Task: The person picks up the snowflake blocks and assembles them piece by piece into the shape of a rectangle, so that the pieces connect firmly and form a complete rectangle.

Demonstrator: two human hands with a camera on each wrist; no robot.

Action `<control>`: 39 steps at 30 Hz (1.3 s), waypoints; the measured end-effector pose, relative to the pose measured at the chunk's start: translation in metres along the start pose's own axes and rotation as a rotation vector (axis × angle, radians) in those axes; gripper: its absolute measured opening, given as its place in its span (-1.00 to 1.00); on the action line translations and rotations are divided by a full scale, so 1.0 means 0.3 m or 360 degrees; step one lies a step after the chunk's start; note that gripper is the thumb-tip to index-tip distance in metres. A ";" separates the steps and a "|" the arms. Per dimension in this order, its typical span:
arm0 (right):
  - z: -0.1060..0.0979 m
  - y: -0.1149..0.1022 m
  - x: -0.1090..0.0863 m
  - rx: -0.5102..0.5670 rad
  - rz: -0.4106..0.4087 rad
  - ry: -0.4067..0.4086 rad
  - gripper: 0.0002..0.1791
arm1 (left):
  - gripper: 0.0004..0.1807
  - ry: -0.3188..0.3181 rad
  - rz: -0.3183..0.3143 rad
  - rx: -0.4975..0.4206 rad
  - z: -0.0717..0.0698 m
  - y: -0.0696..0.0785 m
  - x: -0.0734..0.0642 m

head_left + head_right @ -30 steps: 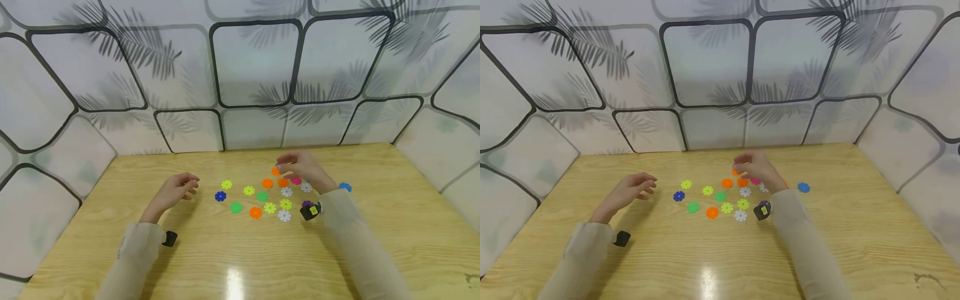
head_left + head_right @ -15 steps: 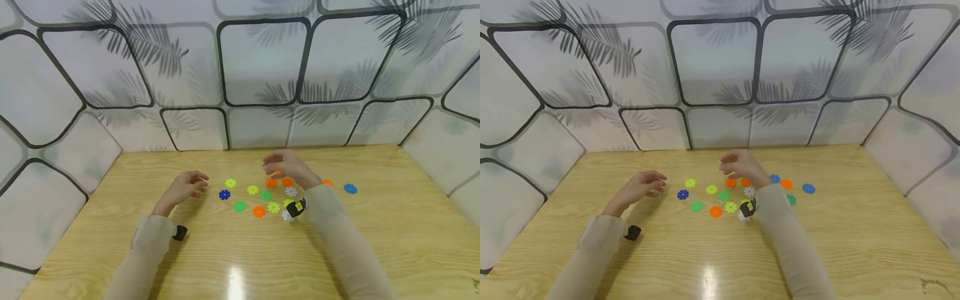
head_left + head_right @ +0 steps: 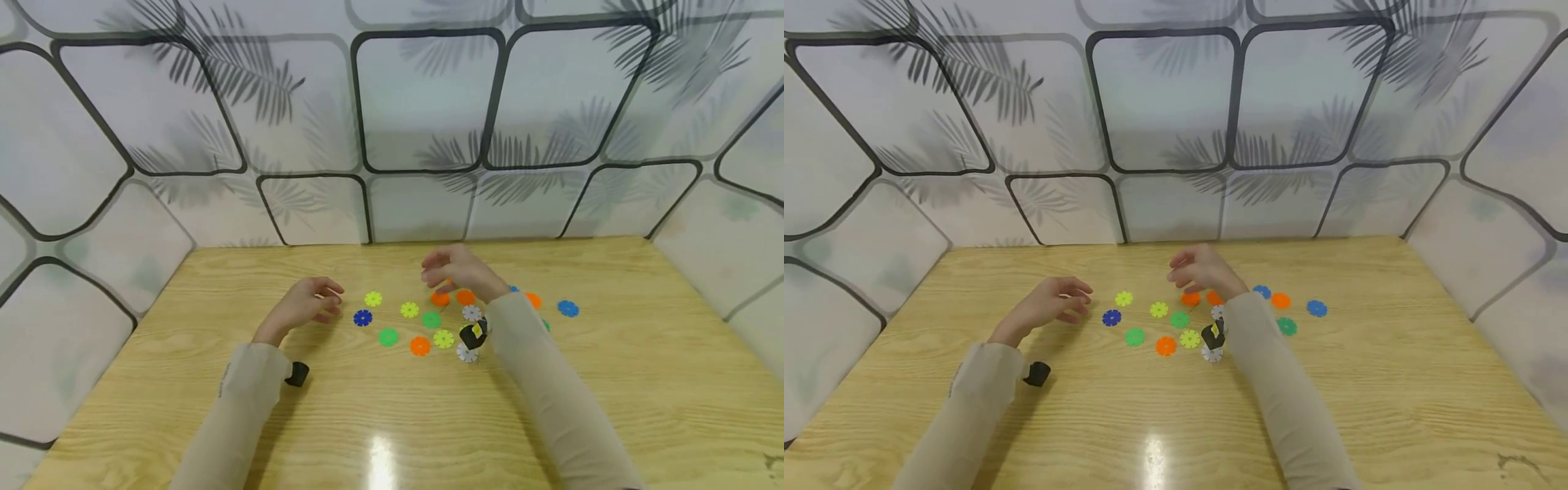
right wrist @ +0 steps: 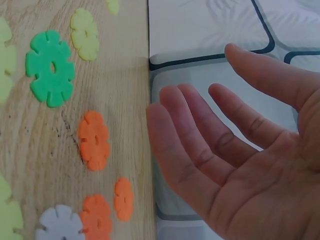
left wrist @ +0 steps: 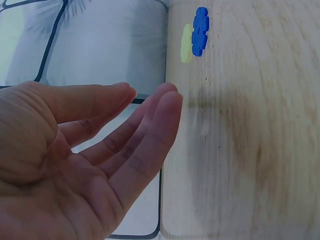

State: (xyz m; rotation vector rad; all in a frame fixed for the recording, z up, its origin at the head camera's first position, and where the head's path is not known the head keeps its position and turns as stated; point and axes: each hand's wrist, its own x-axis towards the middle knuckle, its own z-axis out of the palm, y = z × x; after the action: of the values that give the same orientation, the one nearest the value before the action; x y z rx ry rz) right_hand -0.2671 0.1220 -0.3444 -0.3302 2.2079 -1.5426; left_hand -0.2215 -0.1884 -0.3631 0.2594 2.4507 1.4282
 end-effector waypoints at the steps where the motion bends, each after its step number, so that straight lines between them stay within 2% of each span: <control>1: 0.001 0.000 0.002 -0.0012 0.0007 -0.0008 -0.51 | -0.72 0.0002 -0.0003 0.0000 0.001 -0.001 0.002; 7: 0.003 -0.002 0.005 -0.0073 0.0026 -0.0027 -0.52 | -0.72 0.0002 -0.0007 0.0042 0.011 -0.009 0.022; 15: 0.008 0.011 0.027 -0.0115 0.0037 -0.0073 -0.50 | -0.68 -0.0055 0.0000 0.0045 0.030 -0.012 0.052; 26: 0.036 0.019 0.059 -0.0236 0.0050 -0.0102 -0.58 | -0.69 -0.0087 -0.0103 0.0061 0.051 0.009 0.068; 33: 0.045 0.021 0.068 -0.0325 0.0022 -0.0118 -0.62 | -0.69 -0.0067 -0.0143 0.0045 0.070 0.024 0.069; 39: 0.052 0.024 0.070 -0.0335 -0.0003 -0.0142 -0.64 | -0.65 -0.0063 -0.0177 0.0043 0.092 0.029 0.074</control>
State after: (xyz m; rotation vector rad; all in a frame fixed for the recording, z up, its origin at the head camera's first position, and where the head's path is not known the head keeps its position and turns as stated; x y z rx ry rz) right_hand -0.2778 0.1026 -0.3599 -0.4554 2.3033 -1.2722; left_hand -0.2330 -0.1549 -0.3718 0.1527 2.4138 1.3318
